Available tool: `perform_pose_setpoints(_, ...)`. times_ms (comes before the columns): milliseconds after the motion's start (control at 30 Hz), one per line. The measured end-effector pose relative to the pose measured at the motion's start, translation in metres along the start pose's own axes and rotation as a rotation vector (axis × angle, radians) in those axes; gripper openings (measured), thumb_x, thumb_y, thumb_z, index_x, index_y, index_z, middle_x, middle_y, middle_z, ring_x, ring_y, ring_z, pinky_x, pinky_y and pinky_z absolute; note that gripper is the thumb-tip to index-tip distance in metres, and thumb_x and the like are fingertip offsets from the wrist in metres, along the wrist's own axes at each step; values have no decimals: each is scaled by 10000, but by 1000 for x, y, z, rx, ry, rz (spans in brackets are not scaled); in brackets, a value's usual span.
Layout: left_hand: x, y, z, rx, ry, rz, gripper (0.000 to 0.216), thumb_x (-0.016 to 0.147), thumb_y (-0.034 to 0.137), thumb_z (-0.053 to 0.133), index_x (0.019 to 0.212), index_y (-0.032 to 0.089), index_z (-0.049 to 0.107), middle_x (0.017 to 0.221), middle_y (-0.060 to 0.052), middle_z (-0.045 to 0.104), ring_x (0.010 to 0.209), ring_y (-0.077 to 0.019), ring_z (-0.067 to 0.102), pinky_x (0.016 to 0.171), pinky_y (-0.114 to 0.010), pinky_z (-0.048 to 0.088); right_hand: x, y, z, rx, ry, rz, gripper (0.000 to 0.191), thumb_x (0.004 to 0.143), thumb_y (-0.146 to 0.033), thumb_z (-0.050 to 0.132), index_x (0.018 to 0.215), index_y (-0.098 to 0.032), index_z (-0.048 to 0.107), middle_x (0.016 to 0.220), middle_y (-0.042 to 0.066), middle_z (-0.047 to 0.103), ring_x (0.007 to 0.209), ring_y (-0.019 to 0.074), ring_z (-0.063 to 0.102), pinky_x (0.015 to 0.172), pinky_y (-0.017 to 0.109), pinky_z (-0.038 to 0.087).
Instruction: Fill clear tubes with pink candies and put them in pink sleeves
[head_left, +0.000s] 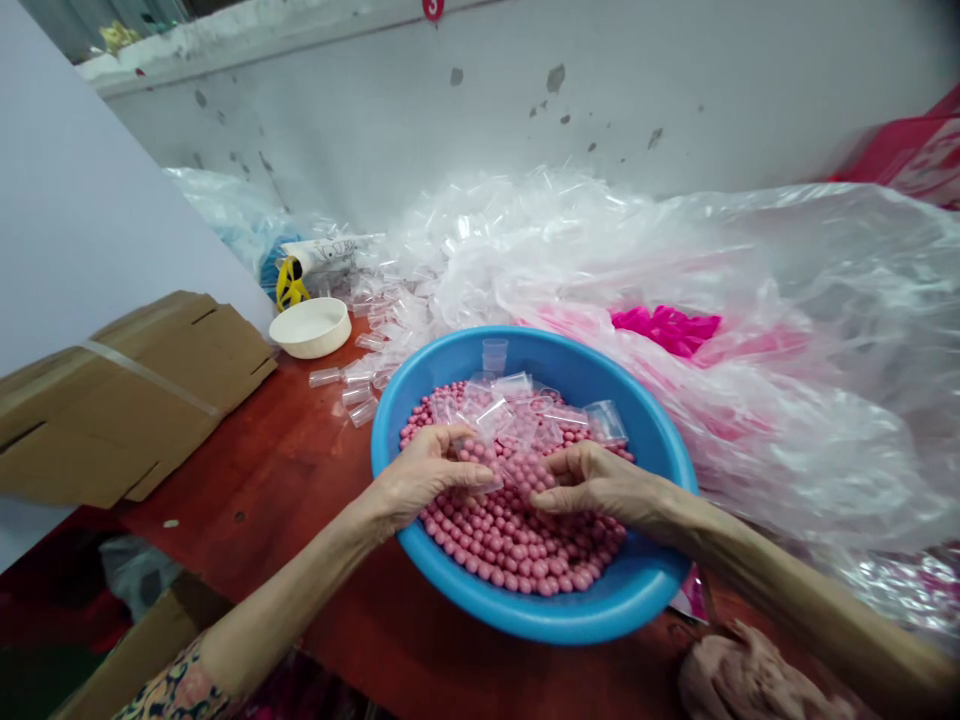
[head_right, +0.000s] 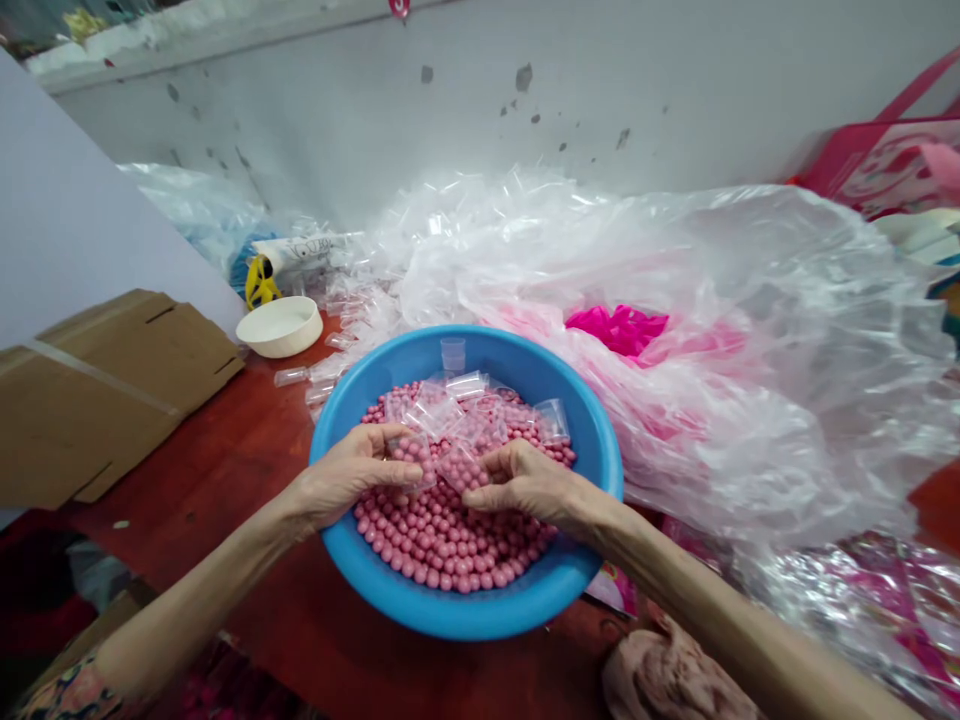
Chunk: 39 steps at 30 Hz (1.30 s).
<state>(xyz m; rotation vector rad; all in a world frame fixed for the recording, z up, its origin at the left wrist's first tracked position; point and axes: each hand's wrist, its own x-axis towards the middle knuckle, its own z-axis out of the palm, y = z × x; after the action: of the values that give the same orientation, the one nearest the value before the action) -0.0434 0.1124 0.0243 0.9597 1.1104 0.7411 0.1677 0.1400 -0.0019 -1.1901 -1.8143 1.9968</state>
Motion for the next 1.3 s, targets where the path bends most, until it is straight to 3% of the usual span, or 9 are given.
perform_pose_setpoints(133,-1,-1,0,-32,-39,2,265,526,96,746,756,123,616,646,21,641,587,-86,582,631,-233,470,8,1,5,-188,9,-96,279,672,-398,644,574,-162,531,542,-51,423,513,80,345,495,229,288)
perform_pose_setpoints(267,0,-3,-2,-41,-1,83,298,523,72,724,801,136,637,673,30,642,615,-84,561,639,-225,437,15,-2,12,-344,165,-177,257,679,-366,610,553,-169,503,536,-54,370,523,83,307,499,235,255)
perform_pose_setpoints(433,4,-5,-14,118,93,249,236,572,111,676,803,136,629,703,23,622,667,-111,562,651,-235,422,20,-14,18,-314,271,-211,201,706,-345,586,623,-163,569,565,-40,422,536,96,353,509,239,274)
perform_pose_setpoints(533,5,-2,-27,335,165,338,198,636,118,615,833,141,616,744,2,633,687,-139,575,649,-254,430,26,-25,23,-342,338,-243,190,683,-313,620,590,-168,540,556,-47,414,535,95,364,507,235,262)
perform_pose_setpoints(667,3,8,-39,902,401,498,295,697,102,557,982,159,608,806,-21,653,753,-189,597,702,-301,427,43,-37,34,-500,463,-254,247,649,-183,646,520,-176,435,510,-63,383,519,89,363,505,234,238)
perform_pose_setpoints(733,4,12,-43,1152,450,556,349,726,95,528,1064,164,580,789,-21,652,771,-206,604,709,-312,423,55,-38,42,-545,508,-276,230,652,-125,632,545,-173,435,520,-63,410,528,90,383,515,235,242)
perform_pose_setpoints(933,16,9,-59,1390,412,561,156,760,88,469,862,162,561,718,-18,590,679,-181,568,613,-287,417,83,-35,59,-579,550,-286,181,690,-139,627,607,-168,468,560,-51,432,562,102,415,528,233,251)
perform_pose_setpoints(1300,15,13,-64,1678,301,546,121,826,81,436,789,158,523,868,-88,560,812,-200,523,740,-322,423,97,-30,53,-757,489,-283,373,703,-216,660,502,-192,347,499,-66,291,505,90,330,490,243,213)
